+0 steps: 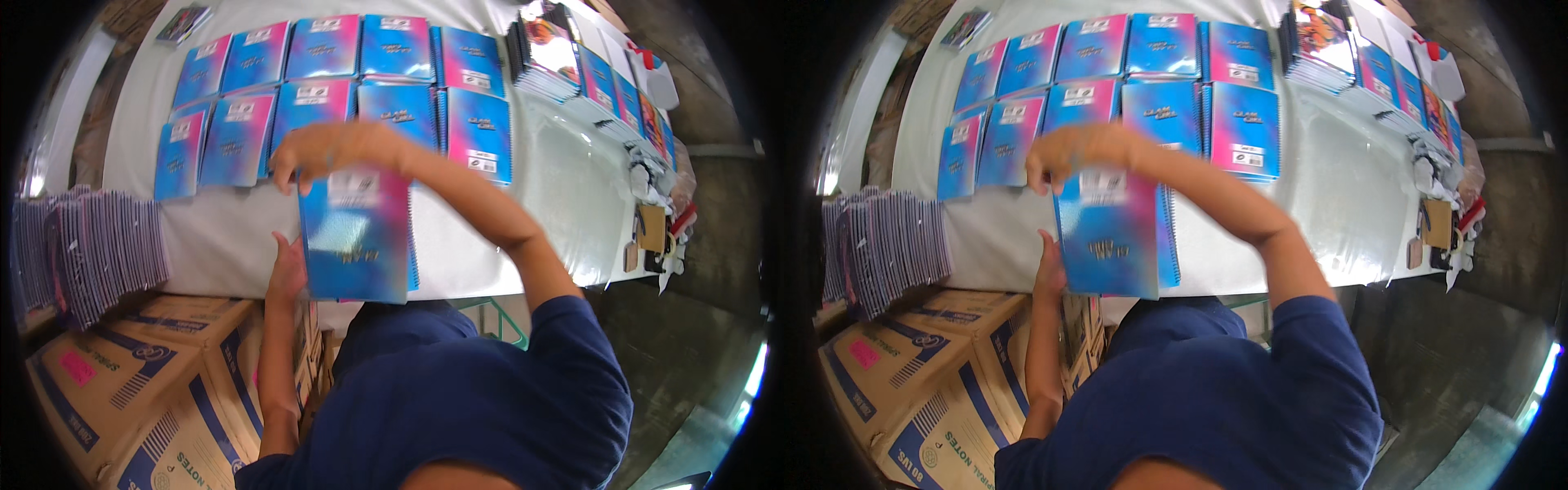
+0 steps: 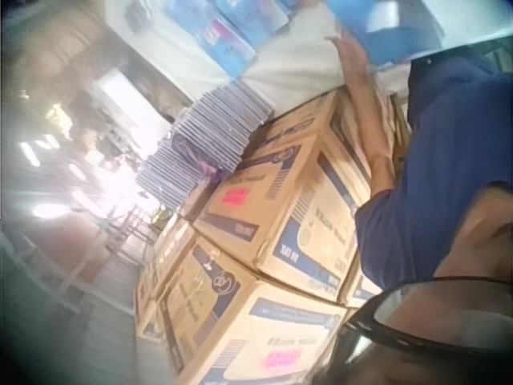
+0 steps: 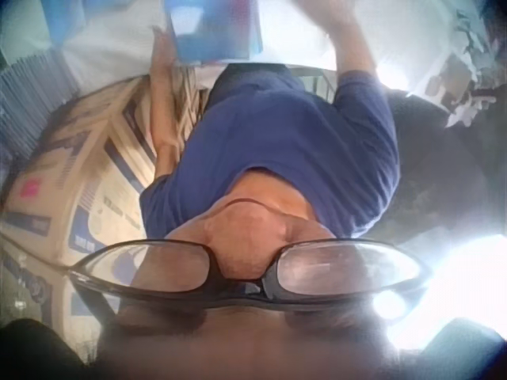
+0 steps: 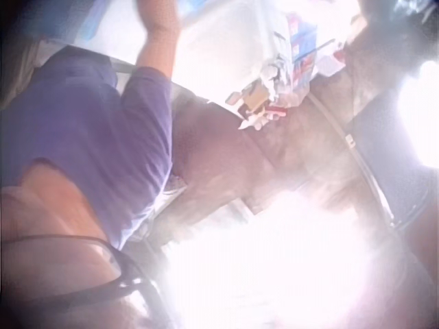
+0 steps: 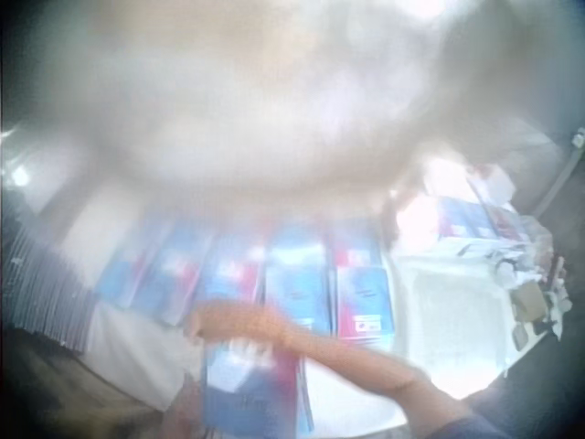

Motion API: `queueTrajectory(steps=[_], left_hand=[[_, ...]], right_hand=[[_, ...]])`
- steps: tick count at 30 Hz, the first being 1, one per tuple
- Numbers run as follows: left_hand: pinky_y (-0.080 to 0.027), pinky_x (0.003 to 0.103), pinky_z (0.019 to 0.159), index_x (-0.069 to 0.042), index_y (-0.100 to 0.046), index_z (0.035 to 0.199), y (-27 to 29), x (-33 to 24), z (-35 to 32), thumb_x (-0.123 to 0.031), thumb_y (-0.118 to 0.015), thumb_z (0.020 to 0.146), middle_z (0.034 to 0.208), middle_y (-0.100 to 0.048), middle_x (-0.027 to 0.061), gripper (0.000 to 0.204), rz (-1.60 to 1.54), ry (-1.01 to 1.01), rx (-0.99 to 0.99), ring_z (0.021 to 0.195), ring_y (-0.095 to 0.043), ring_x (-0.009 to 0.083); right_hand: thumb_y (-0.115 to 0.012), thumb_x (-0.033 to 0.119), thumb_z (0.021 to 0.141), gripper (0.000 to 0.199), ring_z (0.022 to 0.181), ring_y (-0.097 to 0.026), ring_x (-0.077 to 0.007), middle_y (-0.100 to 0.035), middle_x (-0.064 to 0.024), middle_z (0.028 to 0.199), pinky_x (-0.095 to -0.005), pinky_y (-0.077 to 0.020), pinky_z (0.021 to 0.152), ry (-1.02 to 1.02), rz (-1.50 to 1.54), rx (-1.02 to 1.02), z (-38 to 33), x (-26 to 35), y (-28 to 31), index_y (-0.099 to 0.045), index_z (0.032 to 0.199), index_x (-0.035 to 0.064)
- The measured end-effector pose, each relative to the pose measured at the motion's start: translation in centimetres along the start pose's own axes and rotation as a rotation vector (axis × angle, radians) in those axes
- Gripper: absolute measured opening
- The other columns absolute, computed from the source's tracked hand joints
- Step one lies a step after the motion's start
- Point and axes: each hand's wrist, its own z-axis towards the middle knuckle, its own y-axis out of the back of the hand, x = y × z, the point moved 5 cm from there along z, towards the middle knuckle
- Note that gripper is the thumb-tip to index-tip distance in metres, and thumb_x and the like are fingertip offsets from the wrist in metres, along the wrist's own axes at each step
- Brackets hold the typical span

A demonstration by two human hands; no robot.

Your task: The person stacks several spiral notebooks, slides them into a plastic bag, and seals the opening with tape from a dispenser.

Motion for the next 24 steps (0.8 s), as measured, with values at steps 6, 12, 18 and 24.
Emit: queueTrajectory(steps=[6,12,18,24], left_hand=[[-0.047,0.029,0.085,0.002,-0.053,0.122,-1.8,1.1,-0.5,-0.014,-0.071,0.083,0.109,-0.061,0.0092,0.045,0.448,-0.232,-0.254,0.095,-0.058,0.0158],[-0.047,0.029,0.083,0.003,-0.056,0.117,-5.2,2.5,-0.3,-0.016,-0.071,0.084,0.106,-0.063,0.0087,0.041,0.454,-0.338,-0.346,0.092,-0.059,0.0152],[-0.045,0.03,0.087,0.001,-0.053,0.124,-4.7,3.0,-0.2,-0.015,-0.072,0.082,0.111,-0.061,0.0089,0.049,0.484,-0.308,-0.282,0.097,-0.057,0.0174],[-0.033,0.036,0.105,-0.004,-0.036,0.139,-2.8,2.1,-1.5,-0.009,-0.082,0.067,0.133,-0.047,0.0084,0.086,0.239,-0.281,-0.008,0.122,-0.044,0.0226]], right_hand=[[-0.06,0.036,0.09,0.037,0.08,-0.062,-0.0351,-0.064,-0.0199,0.08,-0.0411,-0.0489,0.074,-1.161,-0.143,-0.452,-16.2,-1.9,-3.3,-0.067,0.084,0.0005],[-0.064,0.05,0.086,0.069,0.091,-0.059,-0.021,-0.062,-0.0165,0.096,-0.0324,-0.0484,0.078,-1.174,0.562,-0.965,-22.1,-2.6,-17.6,-0.054,0.117,-0.0106],[-0.075,0.057,0.072,0.096,0.104,-0.053,-0.0257,-0.056,-0.0183,0.107,-0.036,-0.0424,0.092,-1.041,0.666,-0.998,-20.7,-0.7,-17.4,-0.039,0.129,-0.0126],[-0.087,0.022,0.061,0.069,0.107,-0.05,-0.0227,-0.056,-0.01,0.106,-0.0294,-0.0368,0.098,-0.744,0.692,-1.088,-18.9,6.4,-15.6,-0.051,0.116,0.0022]])
